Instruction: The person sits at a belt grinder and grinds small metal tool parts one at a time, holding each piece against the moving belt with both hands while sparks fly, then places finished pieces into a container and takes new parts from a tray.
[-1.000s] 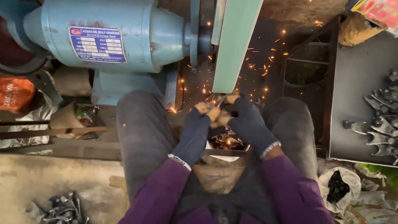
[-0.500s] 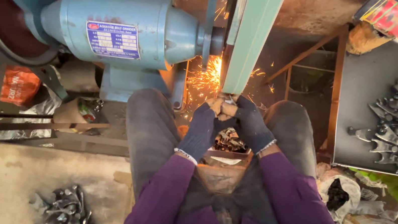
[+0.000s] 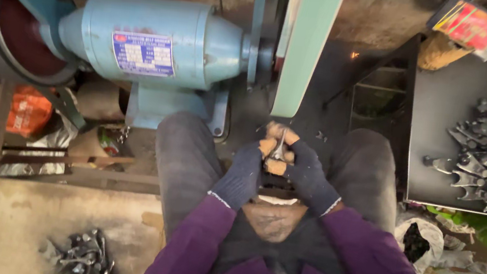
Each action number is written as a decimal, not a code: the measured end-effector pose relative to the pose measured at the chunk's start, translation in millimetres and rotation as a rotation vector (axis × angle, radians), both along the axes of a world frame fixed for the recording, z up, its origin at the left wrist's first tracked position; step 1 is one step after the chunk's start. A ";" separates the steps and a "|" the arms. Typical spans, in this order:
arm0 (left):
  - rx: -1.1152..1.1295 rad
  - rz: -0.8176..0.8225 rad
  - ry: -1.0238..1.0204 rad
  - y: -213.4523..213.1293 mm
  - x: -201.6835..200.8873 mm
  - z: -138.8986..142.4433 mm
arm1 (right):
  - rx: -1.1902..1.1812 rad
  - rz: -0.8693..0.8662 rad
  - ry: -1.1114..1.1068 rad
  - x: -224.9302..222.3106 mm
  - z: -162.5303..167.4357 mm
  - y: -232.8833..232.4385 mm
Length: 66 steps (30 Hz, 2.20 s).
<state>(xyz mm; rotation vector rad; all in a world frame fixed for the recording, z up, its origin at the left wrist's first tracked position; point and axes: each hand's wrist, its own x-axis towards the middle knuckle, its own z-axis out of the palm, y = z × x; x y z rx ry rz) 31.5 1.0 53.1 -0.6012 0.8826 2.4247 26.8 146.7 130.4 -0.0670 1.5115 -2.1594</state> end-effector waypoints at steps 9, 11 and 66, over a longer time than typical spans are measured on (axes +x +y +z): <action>0.123 0.020 0.010 4.7 -8.5 -9.8 | -0.138 -0.062 -0.207 -26.3 -36.0 1.9; 0.097 0.025 -0.009 2.3 -9.5 -17.5 | -0.166 -0.043 -0.246 -32.3 -43.9 2.3; -0.613 0.029 0.223 -4.3 -2.8 11.2 | 0.622 -0.076 0.184 -6.5 -19.8 19.0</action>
